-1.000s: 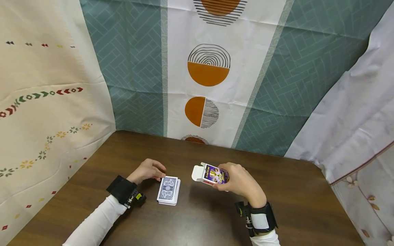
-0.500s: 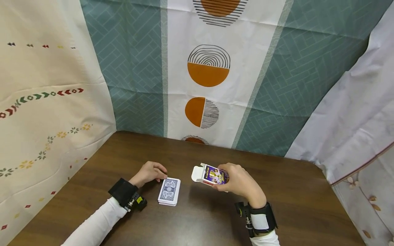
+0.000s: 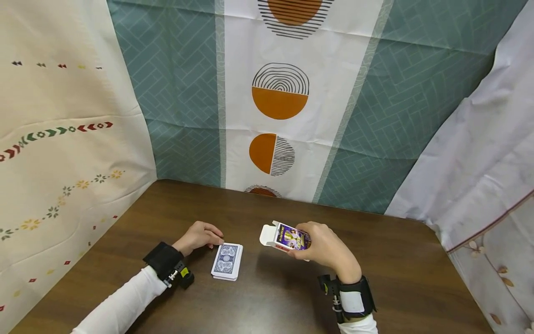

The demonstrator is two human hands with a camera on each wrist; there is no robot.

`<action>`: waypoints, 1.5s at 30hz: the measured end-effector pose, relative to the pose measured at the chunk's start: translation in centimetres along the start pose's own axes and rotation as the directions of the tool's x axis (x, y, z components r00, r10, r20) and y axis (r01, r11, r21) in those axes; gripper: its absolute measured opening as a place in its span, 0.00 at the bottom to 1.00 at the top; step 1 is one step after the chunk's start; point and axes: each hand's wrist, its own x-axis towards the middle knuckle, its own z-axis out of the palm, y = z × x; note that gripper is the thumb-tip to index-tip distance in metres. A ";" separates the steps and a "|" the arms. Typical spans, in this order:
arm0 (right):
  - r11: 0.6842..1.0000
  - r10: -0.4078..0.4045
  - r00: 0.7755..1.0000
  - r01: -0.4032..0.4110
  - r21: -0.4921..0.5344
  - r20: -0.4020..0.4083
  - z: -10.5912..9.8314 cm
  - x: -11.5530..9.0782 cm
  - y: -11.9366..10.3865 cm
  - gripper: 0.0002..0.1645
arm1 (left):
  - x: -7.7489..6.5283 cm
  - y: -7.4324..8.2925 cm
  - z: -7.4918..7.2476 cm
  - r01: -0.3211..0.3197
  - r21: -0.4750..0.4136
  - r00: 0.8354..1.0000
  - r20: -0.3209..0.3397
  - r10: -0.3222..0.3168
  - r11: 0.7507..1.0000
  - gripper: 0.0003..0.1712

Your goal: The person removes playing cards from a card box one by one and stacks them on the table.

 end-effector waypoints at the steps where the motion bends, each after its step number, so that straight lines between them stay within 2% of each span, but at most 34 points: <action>1: 1.000 -0.001 1.000 0.001 0.001 0.001 0.0 0.0 0.0 0.33 | 0.0 0.0 0.0 0.006 -0.005 1.000 -0.003 -0.006 1.000 0.10; 10: 1.000 -0.005 1.000 0.005 0.006 0.020 0.3 0.3 -0.1 0.33 | -0.1 -0.7 0.2 0.038 -0.010 0.998 -0.052 -0.039 0.999 0.09; 14: 1.000 0.001 1.000 -0.001 0.004 0.025 0.6 0.2 -0.2 0.33 | -0.6 -0.4 0.0 -0.005 -0.001 0.993 -0.120 0.004 1.000 0.08; 17: 1.000 0.004 0.999 -0.004 -0.001 0.034 0.7 0.1 -0.4 0.33 | -2.1 1.8 0.2 -0.098 -0.027 0.991 -0.094 0.095 0.995 0.08; 19: 1.000 0.007 0.999 -0.006 -0.011 0.040 0.8 0.0 -0.6 0.33 | -3.4 4.0 1.0 -0.179 -0.040 0.984 -0.002 0.180 0.983 0.10; 20: 1.000 0.005 0.999 -0.005 -0.018 0.039 0.8 -0.1 -0.6 0.33 | -4.1 5.2 1.6 -0.228 -0.039 0.972 0.052 0.230 0.973 0.11; 22: 1.000 0.005 0.999 -0.004 -0.028 0.033 0.7 -0.2 -0.8 0.33 | -5.0 7.4 2.9 -0.322 -0.031 0.937 0.134 0.323 0.946 0.12; 24: 0.999 -0.007 1.000 0.008 -0.033 0.022 0.7 -0.3 -1.1 0.33 | -5.6 9.0 4.4 -0.382 0.007 0.912 0.167 0.376 0.924 0.12; 25: 0.999 -0.014 1.000 0.015 -0.034 0.017 0.6 -0.3 -1.2 0.33 | -5.7 9.6 5.0 -0.398 0.026 0.907 0.164 0.388 0.917 0.11; 26: 0.999 -0.024 1.000 0.025 -0.037 0.013 0.6 -0.3 -1.4 0.33 | -5.7 9.9 5.6 -0.399 0.038 0.908 0.158 0.388 0.916 0.11; 29: 0.998 -0.044 0.999 0.044 -0.042 0.006 0.6 -0.5 -2.0 0.33 | -5.8 10.4 6.6 -0.344 0.034 0.930 0.152 0.336 0.938 0.10; 32: 0.997 -0.049 0.999 0.049 -0.061 0.000 0.5 -0.7 -2.5 0.33 | -5.8 10.3 6.9 -0.283 0.000 0.944 0.178 0.278 0.959 0.11; 35: 0.995 -0.052 0.999 0.051 -0.081 -0.011 0.4 -0.7 -3.0 0.33 | -5.6 10.2 6.8 -0.247 -0.024 0.947 0.205 0.246 0.969 0.13; 38: 0.993 -0.068 0.997 0.066 -0.101 -0.020 0.3 -0.6 -3.2 0.33 | -5.4 10.3 6.6 -0.240 -0.028 0.941 0.240 0.240 0.970 0.14; 45: 0.990 -0.094 0.995 0.091 -0.111 -0.019 0.3 -0.5 -3.3 0.32 | -4.8 10.4 6.1 -0.216 -0.042 0.903 0.373 0.216 0.976 0.10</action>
